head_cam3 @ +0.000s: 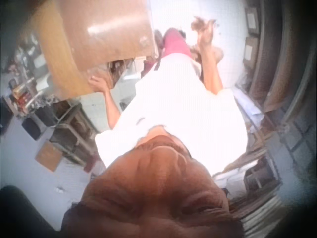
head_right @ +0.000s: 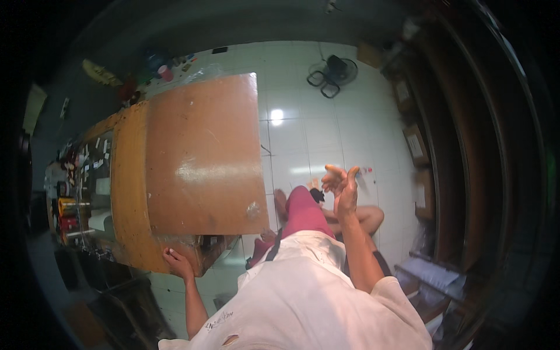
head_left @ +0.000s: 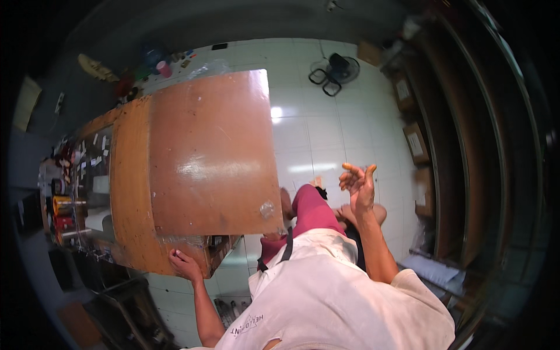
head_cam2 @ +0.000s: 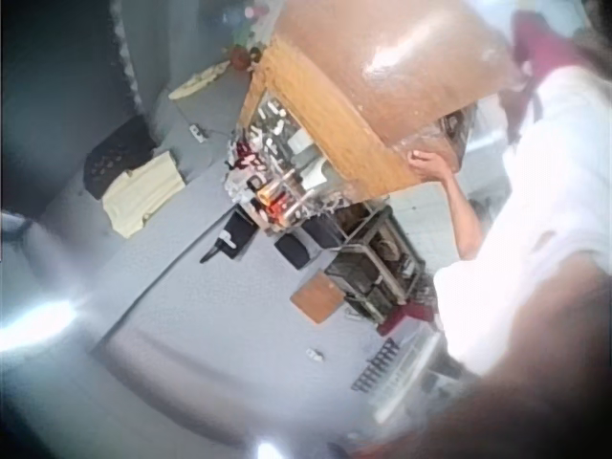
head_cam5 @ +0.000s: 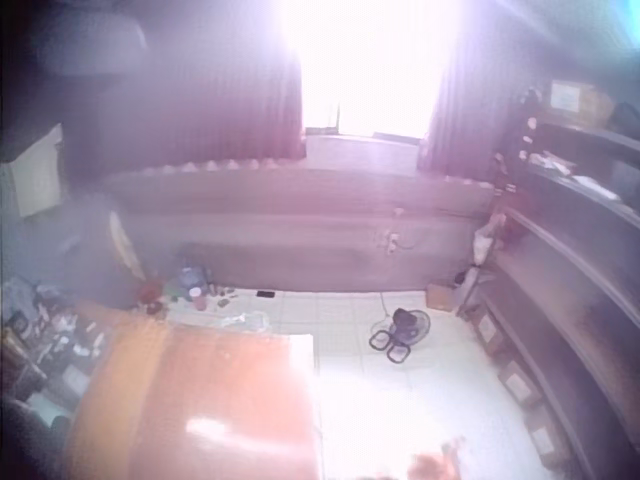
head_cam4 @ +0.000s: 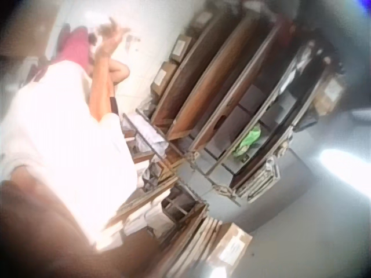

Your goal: The person prepares a screen printing frame by applying tape to its edges, then organizes various ink containers and white jugs on a workbench before handling a wooden board.

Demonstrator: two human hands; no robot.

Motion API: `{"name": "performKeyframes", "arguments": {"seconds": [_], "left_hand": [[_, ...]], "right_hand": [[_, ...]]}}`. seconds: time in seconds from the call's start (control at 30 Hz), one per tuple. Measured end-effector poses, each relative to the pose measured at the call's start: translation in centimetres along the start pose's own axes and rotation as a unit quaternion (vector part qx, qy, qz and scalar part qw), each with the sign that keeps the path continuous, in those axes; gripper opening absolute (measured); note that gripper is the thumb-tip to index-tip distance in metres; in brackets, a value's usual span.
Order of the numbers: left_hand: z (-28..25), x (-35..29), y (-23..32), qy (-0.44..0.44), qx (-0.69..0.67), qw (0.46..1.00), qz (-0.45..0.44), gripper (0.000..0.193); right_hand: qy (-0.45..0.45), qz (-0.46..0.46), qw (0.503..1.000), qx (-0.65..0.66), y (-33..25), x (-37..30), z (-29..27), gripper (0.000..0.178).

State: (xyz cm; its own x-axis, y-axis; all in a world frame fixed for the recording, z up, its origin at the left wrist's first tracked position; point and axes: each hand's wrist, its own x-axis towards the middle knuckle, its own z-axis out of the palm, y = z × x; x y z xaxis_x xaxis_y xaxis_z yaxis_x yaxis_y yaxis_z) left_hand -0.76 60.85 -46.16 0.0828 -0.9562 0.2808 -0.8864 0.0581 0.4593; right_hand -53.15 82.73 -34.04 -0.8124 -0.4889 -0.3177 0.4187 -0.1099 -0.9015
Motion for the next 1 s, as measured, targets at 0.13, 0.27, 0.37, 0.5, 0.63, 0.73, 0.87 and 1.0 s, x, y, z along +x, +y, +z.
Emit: {"name": "performKeyframes", "arguments": {"seconds": [0.13,0.27,0.37,0.5,0.63,0.73,0.87,1.0], "left_hand": [[0.8,-0.5,1.5,0.028,0.065,0.996,-0.047,0.026],[0.7,-2.0,3.0,0.057,0.172,0.978,-0.103,0.027],[1.6,-3.1,4.6,0.056,0.139,0.966,-0.211,0.031],[3.5,-3.3,9.9,0.231,-0.039,0.882,-0.408,0.041],[8.4,0.6,21.3,0.206,0.193,0.878,-0.385,0.053],[14.4,4.9,26.7,0.133,0.299,0.91,-0.253,0.061],[22.5,12.3,32.6,0.039,-0.062,0.876,-0.478,0.059],[25.8,15.6,39.9,0.062,0.182,0.831,-0.522,0.064]], "right_hand": [[-0.065,0.043,0.996,-0.037,-0.1,6.6,2.8,0.088],[-0.138,0.072,0.985,-0.078,-0.2,17.5,6.9,0.089],[-0.177,0.074,0.978,-0.086,0.2,27.2,7.7,0.09],[-0.213,0.055,0.968,-0.122,-0.9,40.4,5.2,0.086],[-0.152,0.007,0.965,-0.212,-7.4,50.7,-0.7,0.077],[-0.066,0.03,0.974,-0.213,-14.5,57.0,-4.8,0.066],[0.011,0.031,0.987,-0.156,-19.4,63.6,-5.0,0.068],[-0.034,0.06,0.992,-0.109,-17.8,69.6,-0.2,0.072]]}}
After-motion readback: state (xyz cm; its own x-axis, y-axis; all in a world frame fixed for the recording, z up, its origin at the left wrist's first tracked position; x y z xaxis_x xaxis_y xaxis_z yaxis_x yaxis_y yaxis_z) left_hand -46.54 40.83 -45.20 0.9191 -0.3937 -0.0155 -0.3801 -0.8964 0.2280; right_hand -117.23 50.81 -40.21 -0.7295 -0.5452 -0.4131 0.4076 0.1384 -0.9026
